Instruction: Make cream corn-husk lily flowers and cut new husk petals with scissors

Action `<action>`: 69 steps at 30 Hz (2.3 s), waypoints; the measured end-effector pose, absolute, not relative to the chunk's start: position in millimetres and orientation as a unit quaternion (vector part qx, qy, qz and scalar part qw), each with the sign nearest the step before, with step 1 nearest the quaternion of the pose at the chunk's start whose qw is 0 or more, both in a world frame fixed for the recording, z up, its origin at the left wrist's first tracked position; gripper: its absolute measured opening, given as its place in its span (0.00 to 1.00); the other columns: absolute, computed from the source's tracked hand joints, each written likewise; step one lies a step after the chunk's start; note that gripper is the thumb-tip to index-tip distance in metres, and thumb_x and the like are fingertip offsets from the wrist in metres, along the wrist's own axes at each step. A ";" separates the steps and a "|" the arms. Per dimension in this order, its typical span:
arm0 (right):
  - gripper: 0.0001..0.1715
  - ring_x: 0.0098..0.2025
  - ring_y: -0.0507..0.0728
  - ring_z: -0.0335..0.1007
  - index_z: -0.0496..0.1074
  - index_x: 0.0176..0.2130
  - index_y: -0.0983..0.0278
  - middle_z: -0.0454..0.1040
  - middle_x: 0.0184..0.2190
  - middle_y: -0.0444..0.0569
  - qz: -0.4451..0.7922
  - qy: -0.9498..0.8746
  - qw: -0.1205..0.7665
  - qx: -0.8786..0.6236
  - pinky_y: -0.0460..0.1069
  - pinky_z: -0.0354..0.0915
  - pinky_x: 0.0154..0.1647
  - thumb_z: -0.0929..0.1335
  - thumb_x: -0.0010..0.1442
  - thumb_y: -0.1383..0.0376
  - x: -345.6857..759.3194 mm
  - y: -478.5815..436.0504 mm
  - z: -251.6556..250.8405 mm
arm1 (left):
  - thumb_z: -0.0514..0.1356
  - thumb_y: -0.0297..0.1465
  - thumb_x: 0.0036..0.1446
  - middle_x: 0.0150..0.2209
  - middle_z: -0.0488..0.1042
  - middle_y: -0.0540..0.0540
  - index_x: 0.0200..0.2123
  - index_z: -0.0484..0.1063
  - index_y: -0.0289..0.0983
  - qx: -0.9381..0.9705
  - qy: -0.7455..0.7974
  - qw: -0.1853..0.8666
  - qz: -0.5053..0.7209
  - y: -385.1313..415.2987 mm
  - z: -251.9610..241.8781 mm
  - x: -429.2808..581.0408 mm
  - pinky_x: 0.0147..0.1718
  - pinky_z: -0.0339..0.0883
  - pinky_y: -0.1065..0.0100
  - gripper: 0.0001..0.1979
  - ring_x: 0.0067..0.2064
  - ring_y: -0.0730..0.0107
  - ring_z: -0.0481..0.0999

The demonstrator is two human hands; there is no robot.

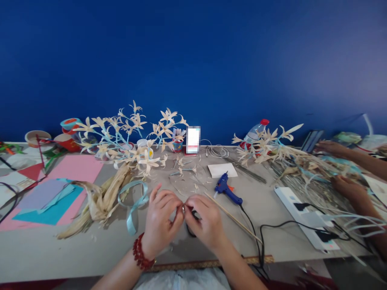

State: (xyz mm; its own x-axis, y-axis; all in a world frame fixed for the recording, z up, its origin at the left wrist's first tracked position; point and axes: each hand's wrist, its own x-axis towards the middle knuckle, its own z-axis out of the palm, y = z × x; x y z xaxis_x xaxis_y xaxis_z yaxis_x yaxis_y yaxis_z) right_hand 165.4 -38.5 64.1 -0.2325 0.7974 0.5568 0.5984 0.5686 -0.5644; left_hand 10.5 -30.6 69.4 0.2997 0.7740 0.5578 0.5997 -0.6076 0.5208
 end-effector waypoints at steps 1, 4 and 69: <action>0.07 0.30 0.56 0.67 0.67 0.30 0.61 0.73 0.27 0.47 0.105 -0.781 0.431 -0.440 0.49 0.63 0.32 0.64 0.59 0.71 165.7 -38.4 63.4 | 0.54 0.23 0.55 0.29 0.74 0.49 0.29 0.70 0.40 0.798 0.430 0.106 0.407 -30.8 69.0 10.8 0.58 0.53 0.47 0.07 0.37 0.64 0.73; 0.07 0.29 0.55 0.67 0.67 0.31 0.61 0.73 0.26 0.47 0.069 -0.782 0.468 -0.406 0.49 0.63 0.32 0.64 0.58 0.72 168.7 -38.6 59.5 | 0.55 0.23 0.55 0.28 0.73 0.50 0.28 0.69 0.39 0.792 0.438 0.108 0.411 -28.8 64.0 7.5 0.58 0.53 0.48 0.07 0.37 0.65 0.72; 0.04 0.32 0.55 0.71 0.71 0.35 0.62 0.74 0.29 0.47 0.203 -0.704 0.466 -0.497 0.48 0.66 0.35 0.65 0.60 0.67 189.5 -32.6 53.4 | 0.57 0.22 0.54 0.30 0.76 0.50 0.31 0.70 0.40 0.784 0.423 0.101 0.444 -28.8 62.9 0.4 0.58 0.53 0.47 0.07 0.39 0.64 0.73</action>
